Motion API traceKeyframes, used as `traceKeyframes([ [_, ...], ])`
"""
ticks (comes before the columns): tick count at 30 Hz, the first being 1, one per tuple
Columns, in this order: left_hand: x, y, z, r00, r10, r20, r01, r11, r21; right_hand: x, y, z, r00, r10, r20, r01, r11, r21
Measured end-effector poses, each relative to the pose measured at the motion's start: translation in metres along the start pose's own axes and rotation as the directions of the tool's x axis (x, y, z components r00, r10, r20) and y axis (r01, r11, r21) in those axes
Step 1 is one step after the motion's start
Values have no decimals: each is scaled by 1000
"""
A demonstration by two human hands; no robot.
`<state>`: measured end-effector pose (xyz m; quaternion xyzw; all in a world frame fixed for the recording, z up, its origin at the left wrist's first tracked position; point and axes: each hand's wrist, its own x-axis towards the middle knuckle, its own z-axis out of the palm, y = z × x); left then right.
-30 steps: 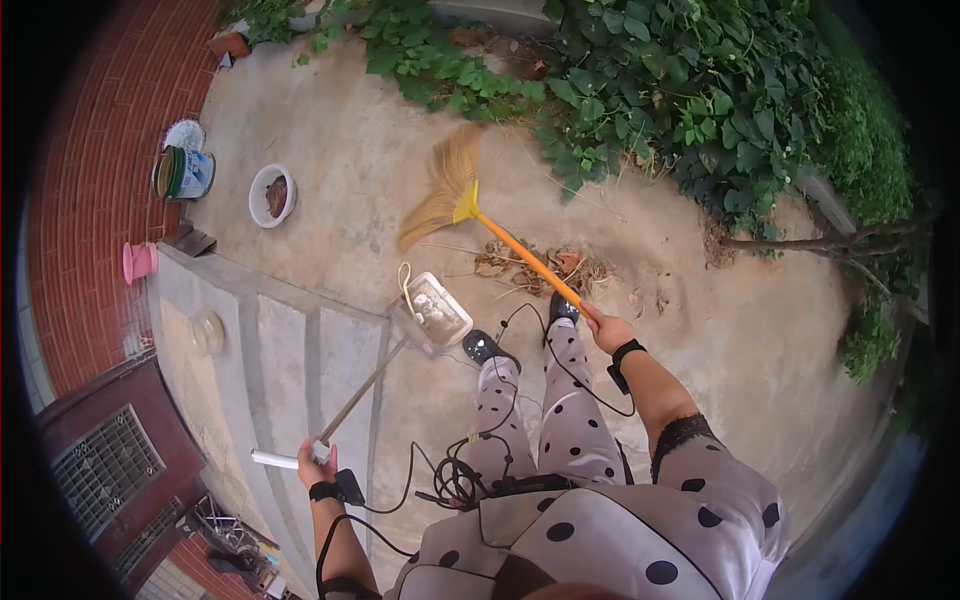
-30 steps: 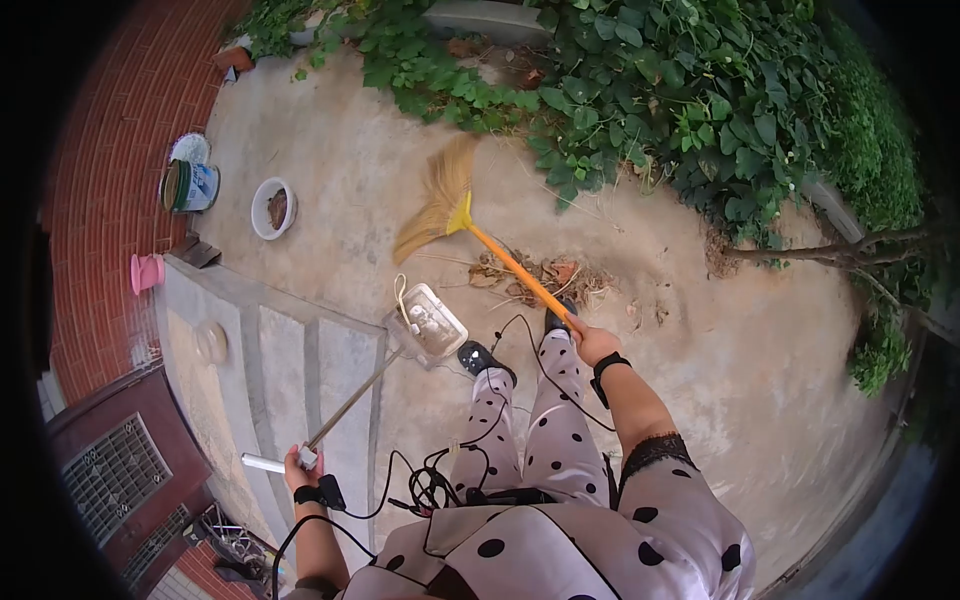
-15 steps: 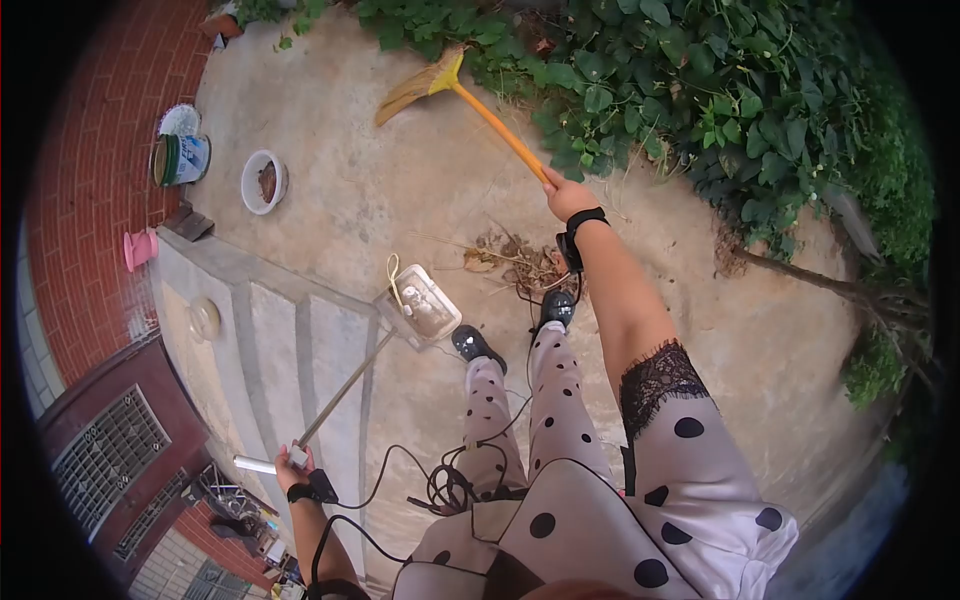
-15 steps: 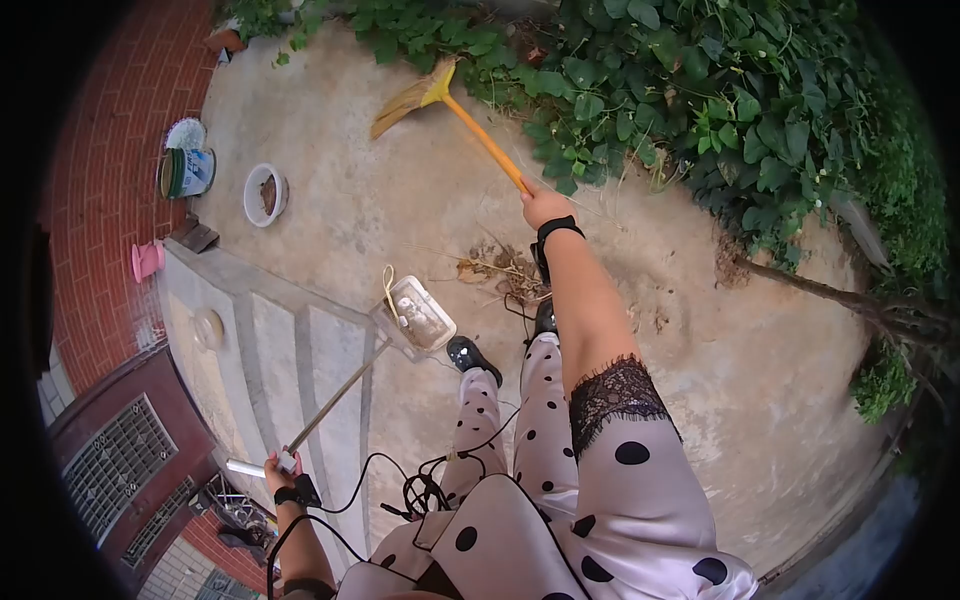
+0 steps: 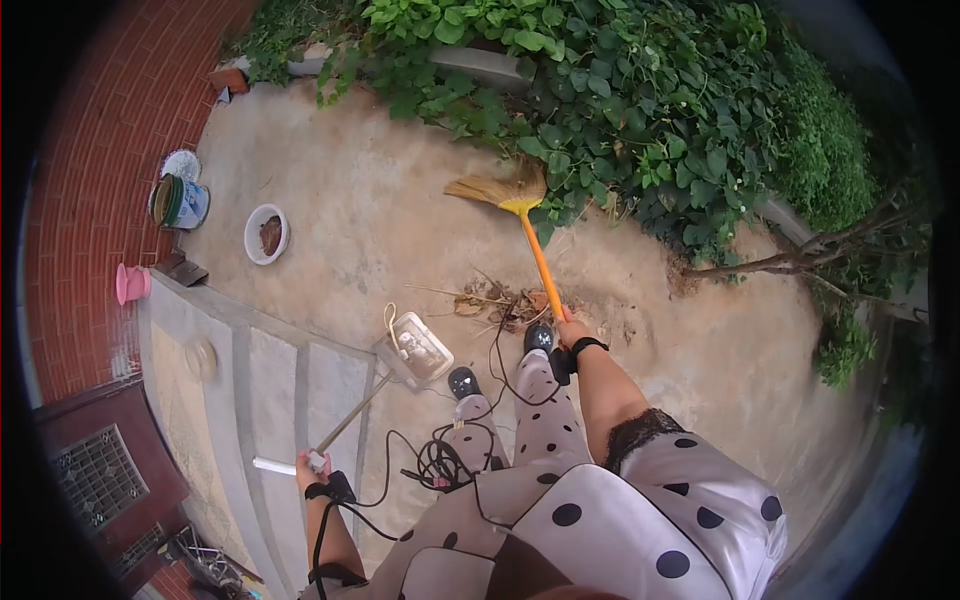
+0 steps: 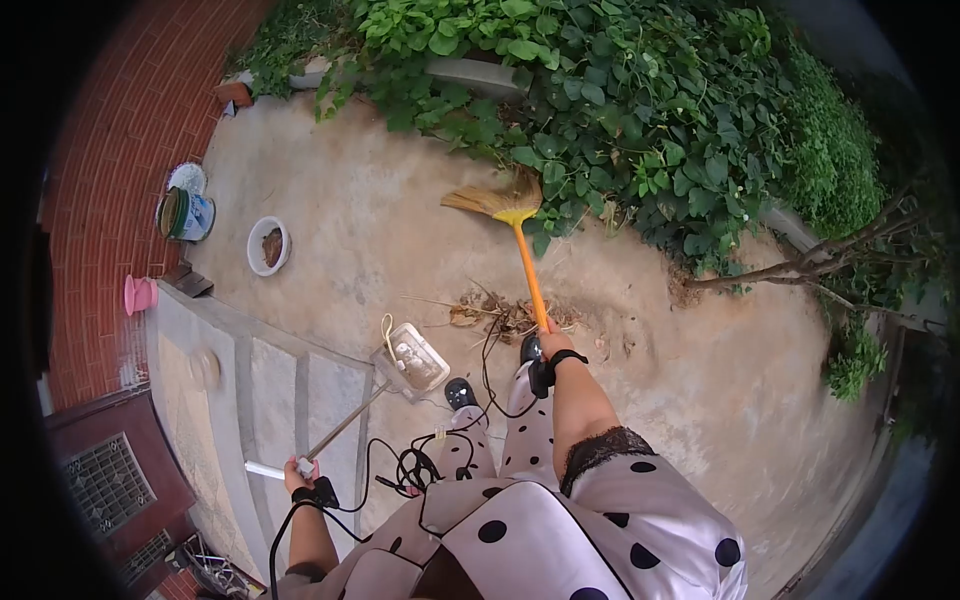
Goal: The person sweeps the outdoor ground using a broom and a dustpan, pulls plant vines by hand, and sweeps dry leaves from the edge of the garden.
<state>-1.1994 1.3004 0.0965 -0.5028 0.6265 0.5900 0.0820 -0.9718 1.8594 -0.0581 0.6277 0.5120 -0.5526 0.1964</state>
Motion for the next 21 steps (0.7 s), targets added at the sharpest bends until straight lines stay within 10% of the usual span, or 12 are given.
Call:
traceKeyframes([
  [6, -2, 21, 2, 973, -6, 230, -49, 971, 232, -93, 96, 43, 995, 104, 9, -104, 993, 48],
  [21, 9, 1, -17, 983, 30, 180, -78, 961, 267, -257, 295, -30, 919, 315, -236, -291, 948, 130],
])
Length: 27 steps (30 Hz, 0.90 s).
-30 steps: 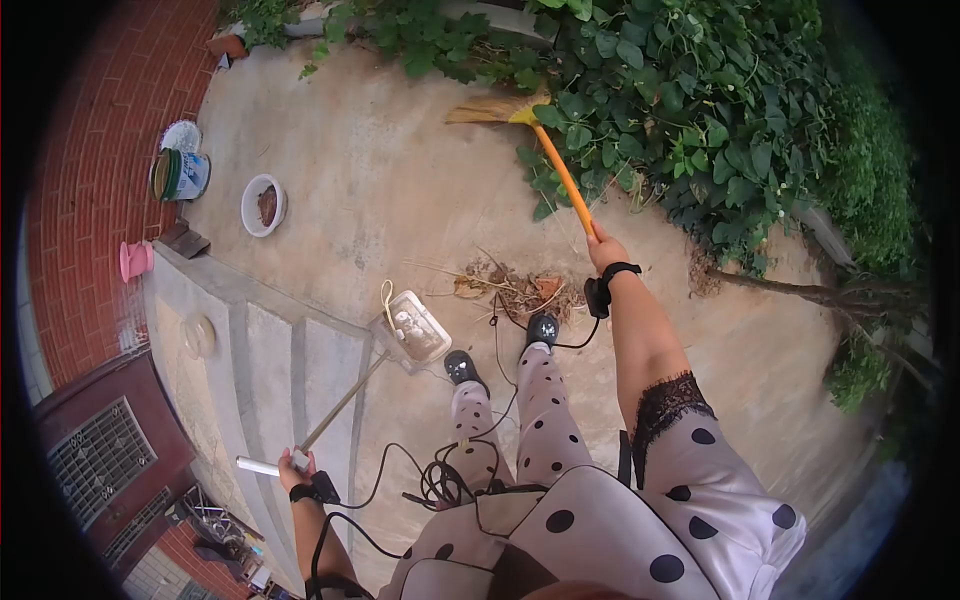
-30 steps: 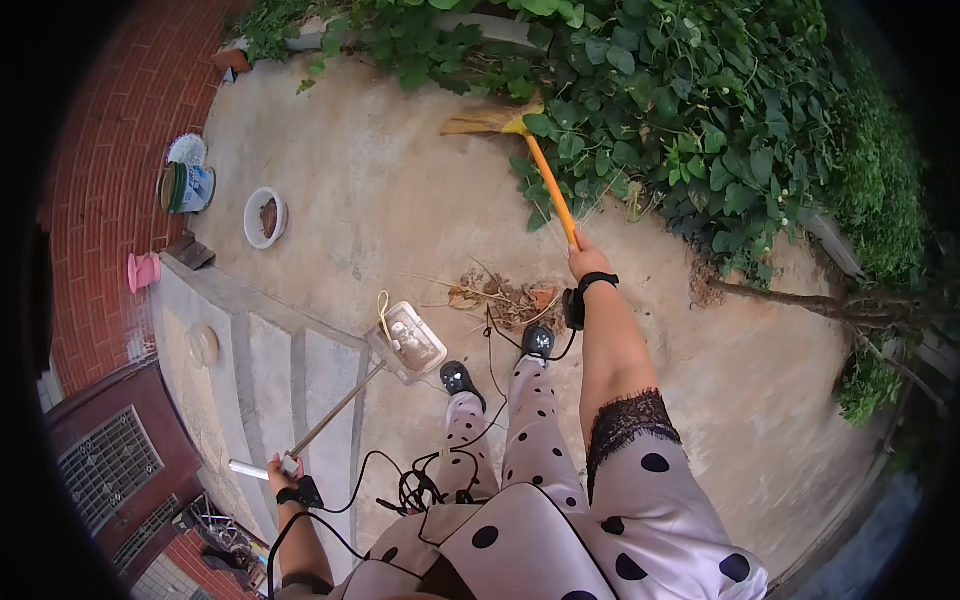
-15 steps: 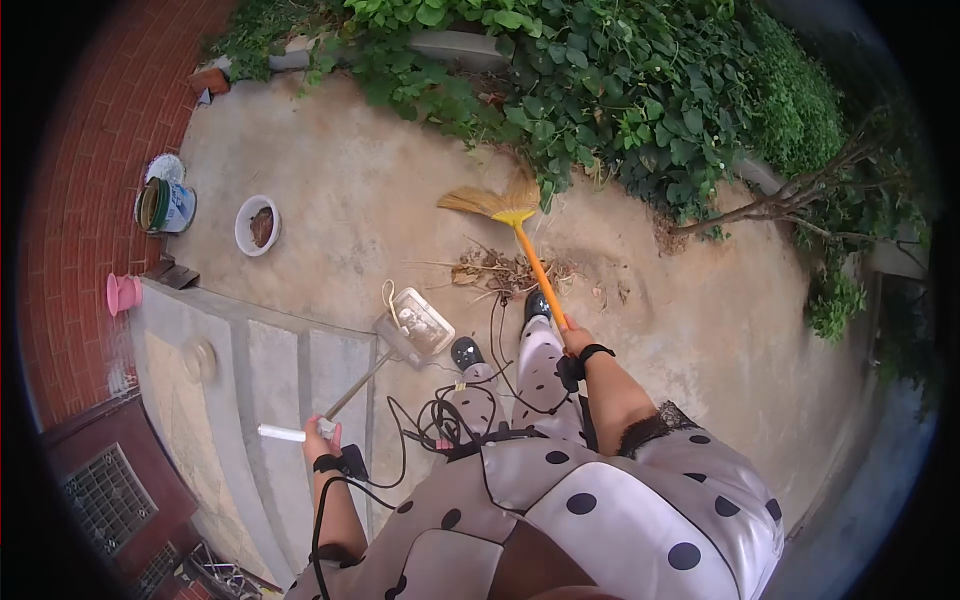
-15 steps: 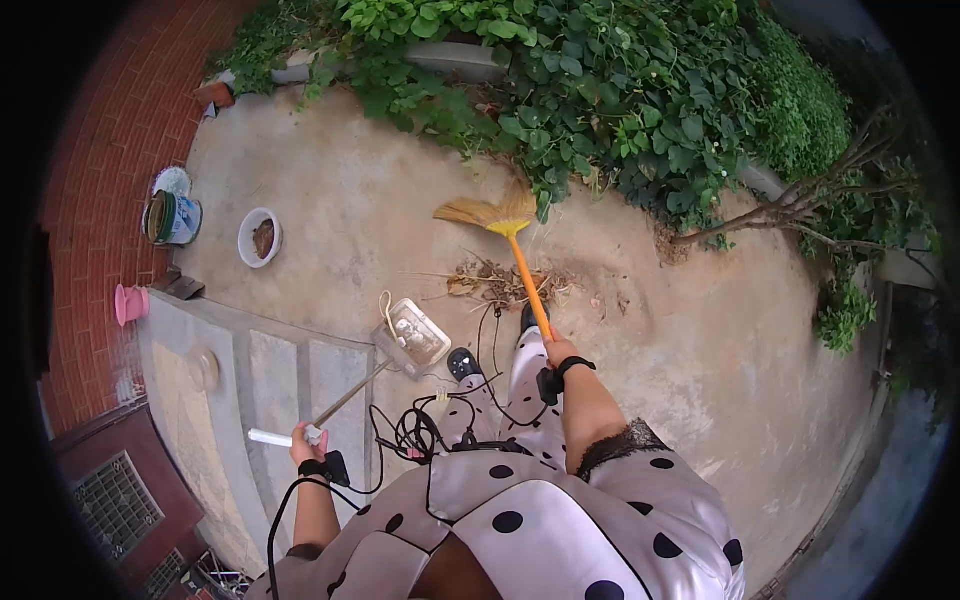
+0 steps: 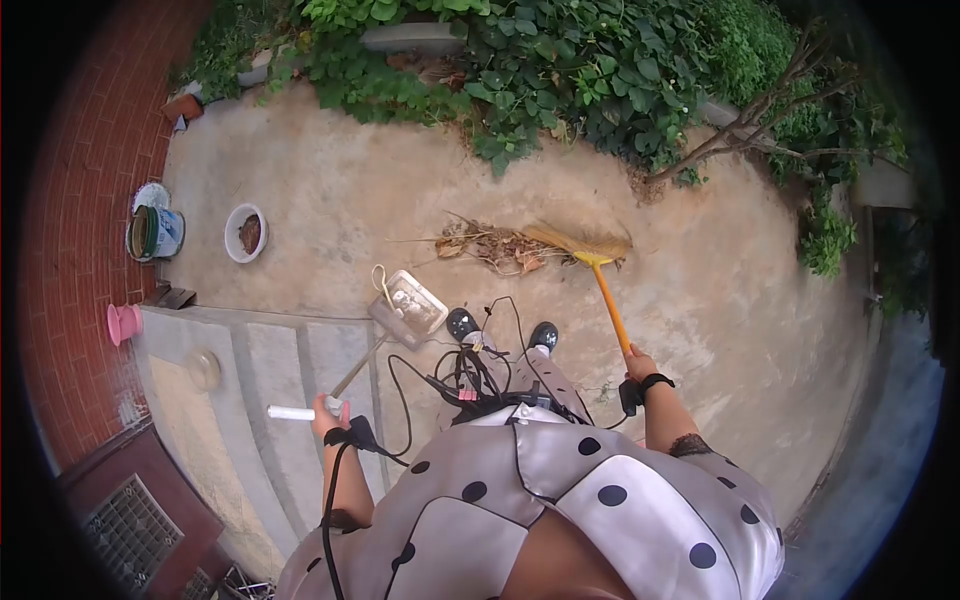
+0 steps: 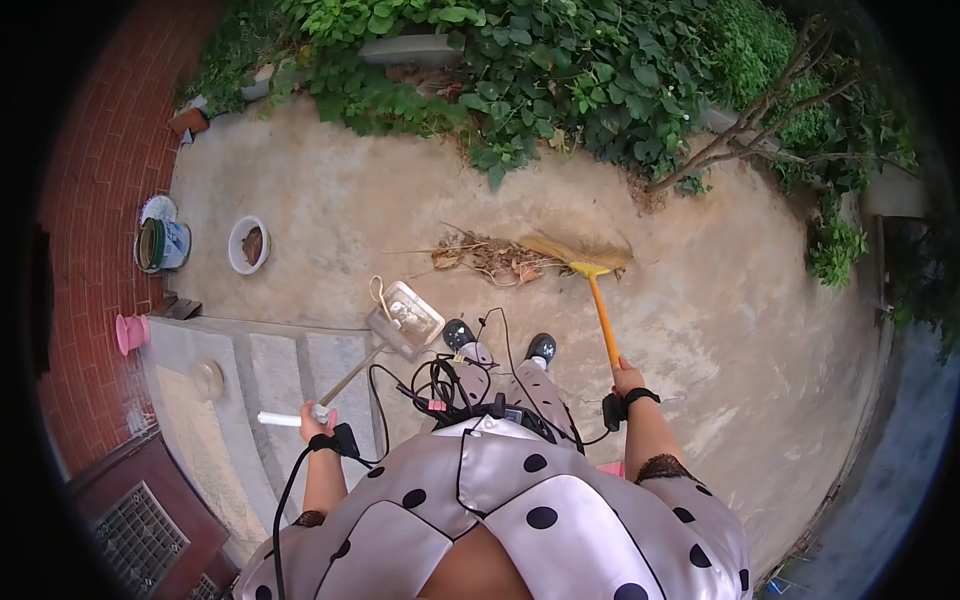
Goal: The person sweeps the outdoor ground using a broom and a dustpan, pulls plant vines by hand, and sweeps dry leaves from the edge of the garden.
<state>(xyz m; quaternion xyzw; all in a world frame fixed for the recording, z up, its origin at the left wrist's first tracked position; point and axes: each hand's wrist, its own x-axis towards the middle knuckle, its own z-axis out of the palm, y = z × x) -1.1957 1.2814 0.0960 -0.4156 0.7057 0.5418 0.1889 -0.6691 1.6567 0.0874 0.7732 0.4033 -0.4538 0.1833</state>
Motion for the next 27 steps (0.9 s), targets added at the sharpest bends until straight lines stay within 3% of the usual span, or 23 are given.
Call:
traceKeyframes([
  [7, -6, -8, -19, 993, -76, 90, 76, 997, -3, -47, 61, -58, 995, -23, 93, -25, 871, 490],
  [10, -57, -14, -8, 999, -35, -31, 35, 999, 9, -26, 97, -59, 994, -45, 99, -3, 896, 443],
  [12, -63, -40, -8, 998, -68, 0, 68, 997, 35, -3, 103, -62, 992, -81, 96, 34, 910, 413],
  [14, -86, -58, -4, 981, -179, 76, 172, 980, 97, 12, 87, -67, 988, -61, 138, 22, 962, 271],
  [17, -134, -81, 14, 896, -328, 301, 304, 945, 124, 33, 55, -77, 971, -122, 207, 53, 949, 310],
  [18, -143, -81, 21, 898, -313, 308, 293, 950, 112, 31, 46, -87, 938, -165, 306, 34, 919, 392],
  [20, -161, -87, 26, 810, -368, 457, 307, 930, 204, 5, 24, -106, 925, -194, 325, 15, 877, 480],
  [23, -170, -80, 39, 799, -302, 520, 205, 950, 237, -12, -1, -125, 896, -222, 384, -53, 806, 590],
  [25, -164, -70, 50, 804, -287, 520, 211, 956, 202, -15, -22, -133, 818, -252, 518, -217, 697, 683],
  [27, -149, -59, 64, 817, -219, 533, 190, 976, 110, -21, -53, -131, 806, -268, 528, -211, 703, 679],
])
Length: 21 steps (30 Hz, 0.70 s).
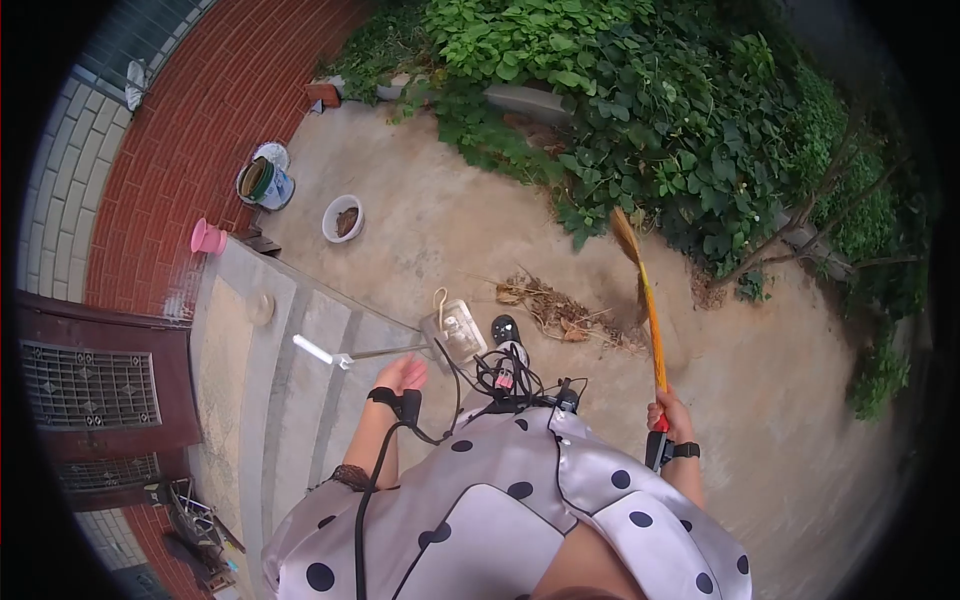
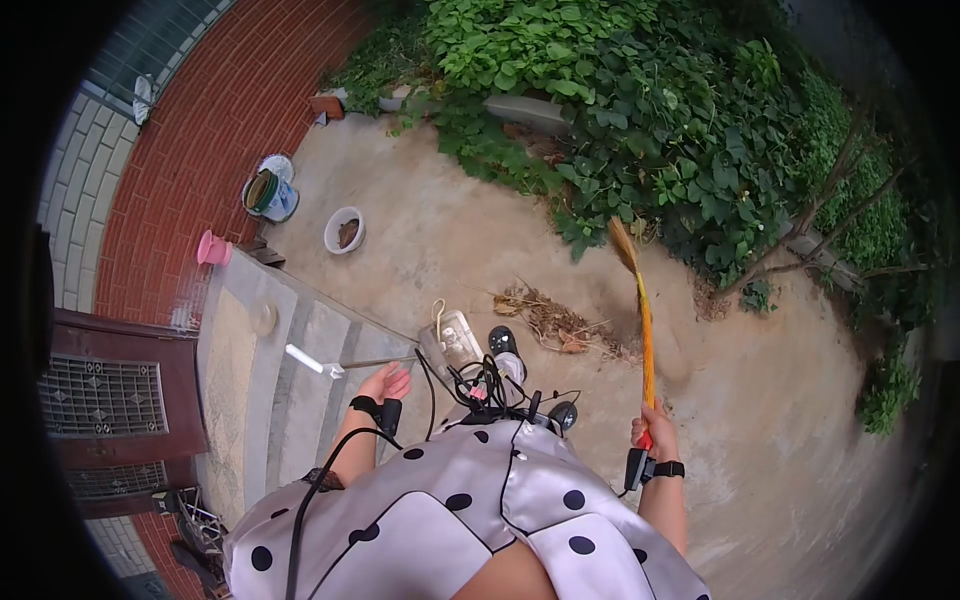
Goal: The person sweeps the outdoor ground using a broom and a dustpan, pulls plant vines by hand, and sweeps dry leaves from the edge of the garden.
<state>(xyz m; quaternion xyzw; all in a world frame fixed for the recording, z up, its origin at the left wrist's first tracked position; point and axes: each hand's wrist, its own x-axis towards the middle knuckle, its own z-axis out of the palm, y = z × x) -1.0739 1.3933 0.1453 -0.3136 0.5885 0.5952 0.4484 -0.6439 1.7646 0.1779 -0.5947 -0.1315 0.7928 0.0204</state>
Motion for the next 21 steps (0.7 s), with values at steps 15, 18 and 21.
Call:
traceKeyframes([
  [15, 137, 267, 25, 990, 143, 8, -139, 971, -196, 158, -117, 203, 976, 159, -150, -147, 985, 92],
  [18, 137, 326, 22, 977, 209, -32, -211, 973, -91, 172, -135, 245, 962, 136, -235, -147, 989, -27],
  [21, 148, 380, 17, 975, 222, -13, -221, 974, 47, 202, -156, 282, 963, 53, -263, -103, 978, -180],
])
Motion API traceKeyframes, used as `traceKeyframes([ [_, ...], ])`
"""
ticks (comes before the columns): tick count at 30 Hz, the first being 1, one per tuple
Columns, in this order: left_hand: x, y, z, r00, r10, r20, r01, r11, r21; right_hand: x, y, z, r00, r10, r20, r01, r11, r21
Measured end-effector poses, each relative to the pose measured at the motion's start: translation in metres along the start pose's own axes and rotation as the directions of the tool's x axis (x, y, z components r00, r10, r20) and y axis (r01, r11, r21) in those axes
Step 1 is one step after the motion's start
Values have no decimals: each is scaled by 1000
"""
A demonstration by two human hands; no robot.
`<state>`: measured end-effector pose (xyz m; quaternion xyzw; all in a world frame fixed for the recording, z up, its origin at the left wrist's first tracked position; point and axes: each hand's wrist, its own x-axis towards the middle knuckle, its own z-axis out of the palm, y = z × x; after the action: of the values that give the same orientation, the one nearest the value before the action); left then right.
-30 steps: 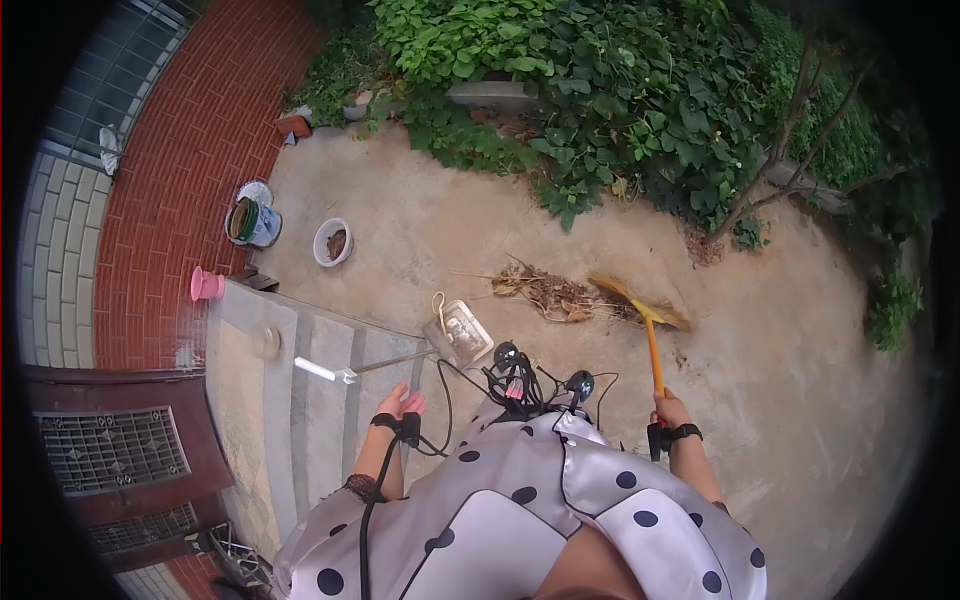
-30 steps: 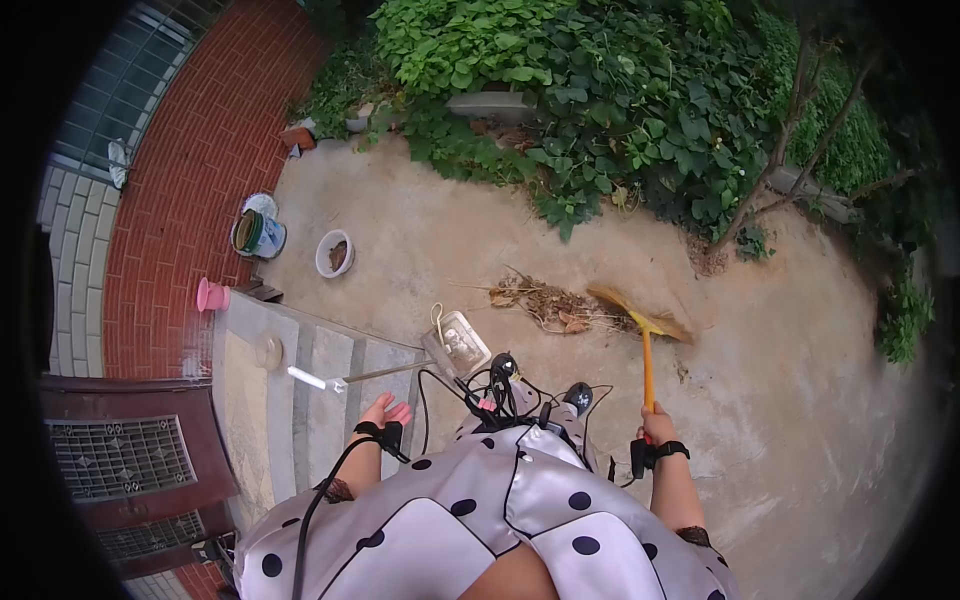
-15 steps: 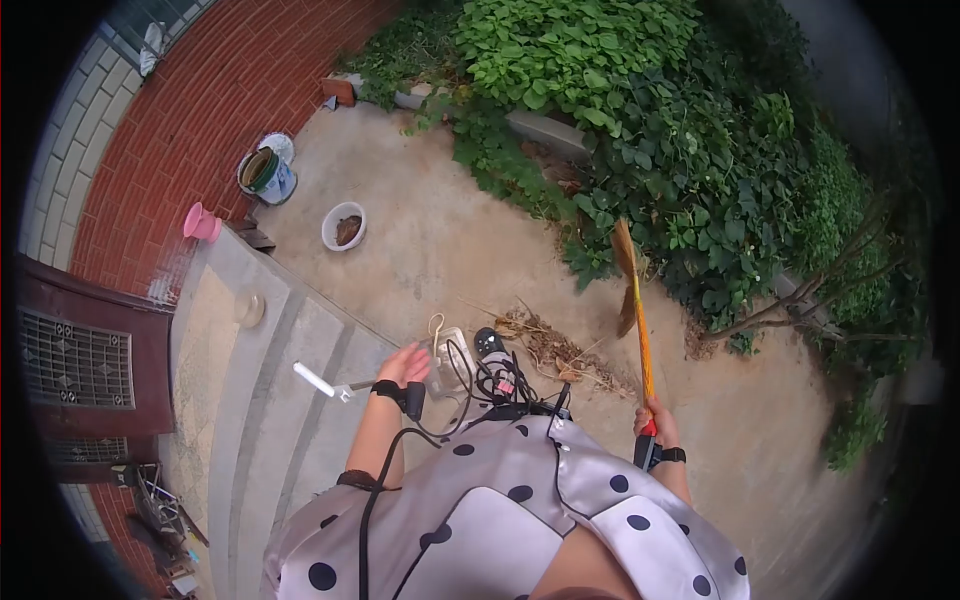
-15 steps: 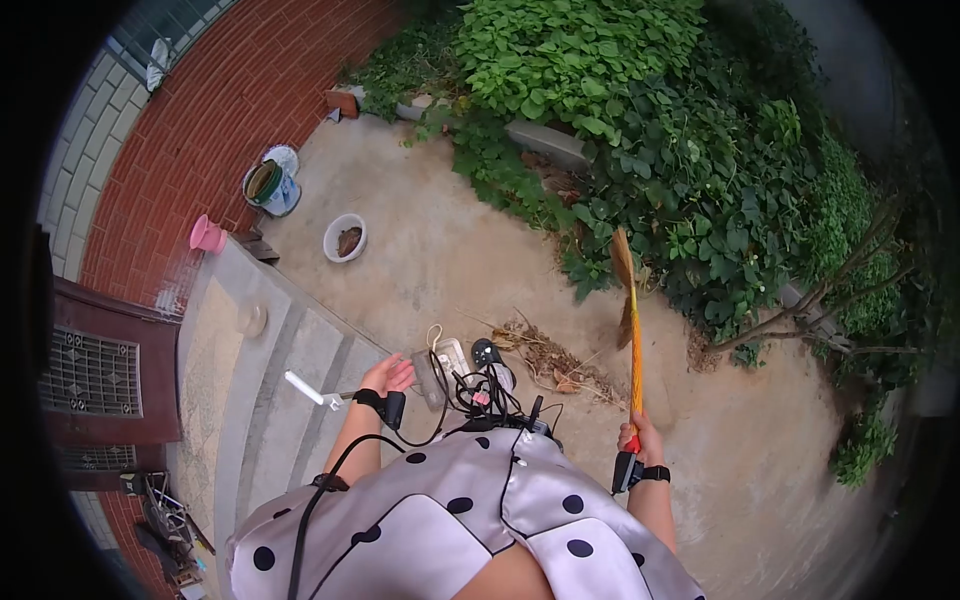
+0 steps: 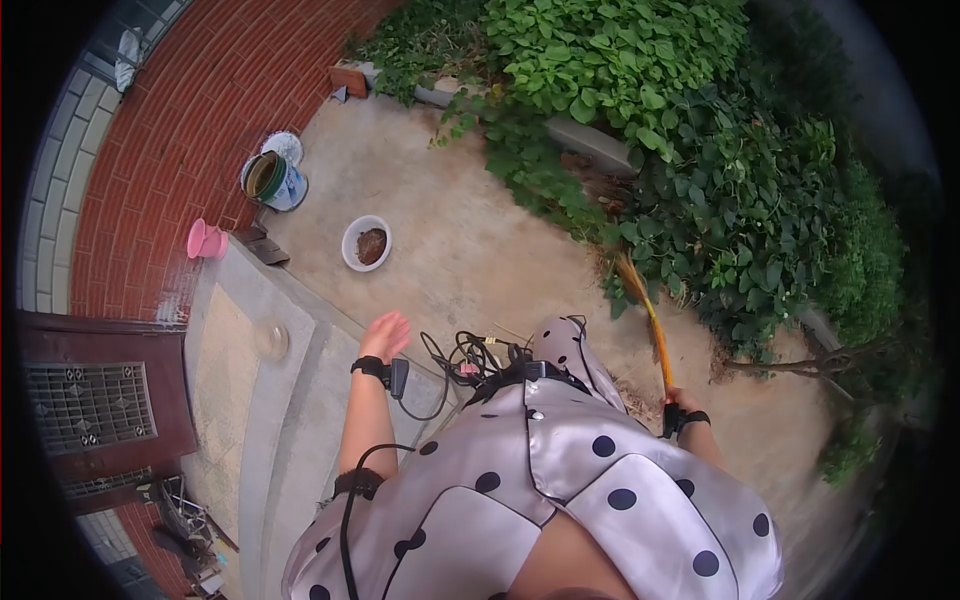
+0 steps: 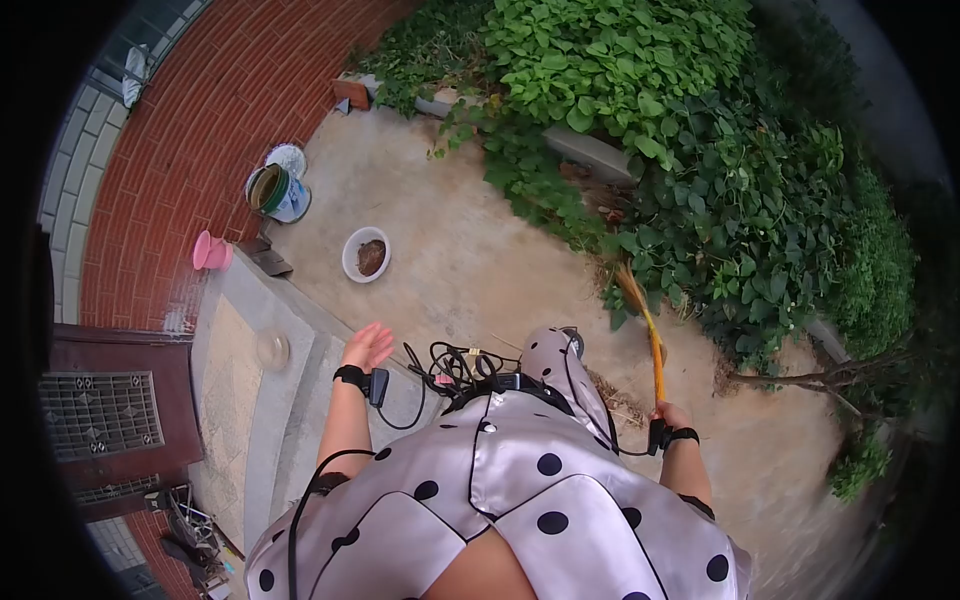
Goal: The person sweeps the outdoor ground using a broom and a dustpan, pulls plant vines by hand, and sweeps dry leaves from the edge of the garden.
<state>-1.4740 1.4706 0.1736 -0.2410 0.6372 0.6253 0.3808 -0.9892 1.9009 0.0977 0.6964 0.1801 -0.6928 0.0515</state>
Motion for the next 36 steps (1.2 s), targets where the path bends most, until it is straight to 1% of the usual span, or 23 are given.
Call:
traceKeyframes([
  [2, 23, 35, -1, 1000, -10, 1, 10, 997, 83, 32, -16, 24, 996, -12, -93, -10, 971, -239],
  [4, 56, 75, 2, 999, -31, -29, 36, 976, 214, 54, -30, 61, 987, -7, -160, -23, 982, -186],
  [9, 168, 192, 44, 999, -23, -31, 32, 940, 339, 149, -78, 138, 969, 83, -233, -121, 981, -152],
  [10, 192, 217, 56, 999, -30, -16, 33, 927, 374, 174, -94, 143, 972, -56, -230, -90, 812, -577],
  [11, 216, 240, 71, 999, -44, -29, 52, 920, 388, 186, -105, 154, 972, -170, -161, -64, 467, -882],
  [12, 240, 263, 87, 997, -67, -28, 73, 916, 394, 170, -125, 182, 949, -144, -280, -109, 683, -722],
  [13, 263, 286, 100, 995, -95, -26, 97, 913, 397, 165, -149, 200, 940, -65, -336, -181, 740, -648],
  [15, 314, 325, 126, 989, -147, 3, 132, 900, 414, 160, -193, 223, 925, -21, -379, -229, 766, -601],
  [16, 332, 345, 147, 989, -144, -17, 138, 900, 413, 171, -209, 222, 926, -96, -365, -217, 657, -722],
  [19, 393, 396, 196, 988, -146, 46, 106, 868, 484, 224, -211, 189, 941, -70, -330, -203, 664, -719],
  [20, 414, 408, 210, 987, -154, 47, 111, 862, 495, 200, -222, 210, 925, -5, -381, -255, 735, -628],
  [21, 438, 420, 226, 981, -178, 74, 121, 866, 486, 171, -232, 237, 921, -12, -389, -267, 707, -654],
  [23, 493, 438, 262, 970, -215, 113, 132, 855, 501, 155, -225, 259, 934, -133, -331, -247, 427, -870],
  [25, 558, 446, 298, 922, -348, 170, 217, 828, 518, 160, -179, 266, 883, -196, -426, -304, 453, -838],
  [26, 594, 445, 316, 902, -393, 179, 246, 808, 536, 99, -205, 334, 850, 30, -526, -337, 798, -500],
  [27, 630, 444, 336, 880, -438, 186, 273, 786, 555, 75, -199, 372, 838, -34, -545, -222, 891, -396],
  [28, 666, 441, 359, 860, -467, 209, 290, 782, 552, 67, -187, 403, 816, 82, -573, -158, 984, -84],
  [29, 698, 438, 385, 850, -481, 216, 281, 760, 586, 59, -173, 432, 822, 76, -564, -71, 997, 30],
  [30, 734, 432, 408, 842, -493, 219, 285, 751, 595, 54, -167, 466, 792, 118, -599, -96, 993, 70],
  [32, 796, 408, 438, 853, -494, 171, 301, 732, 611, 44, -162, 539, 799, 162, -579, -44, 976, 211],
  [33, 824, 399, 454, 875, -464, 136, 291, 730, 619, 39, -179, 580, 781, 249, -572, -117, 959, 259],
  [35, 873, 377, 476, 901, -430, 60, 313, 738, 599, 45, -197, 637, 767, 343, -543, -180, 926, 331],
  [36, 894, 365, 486, 892, -450, 46, 333, 723, 605, 55, -199, 653, 761, 390, -518, -197, 900, 388],
])
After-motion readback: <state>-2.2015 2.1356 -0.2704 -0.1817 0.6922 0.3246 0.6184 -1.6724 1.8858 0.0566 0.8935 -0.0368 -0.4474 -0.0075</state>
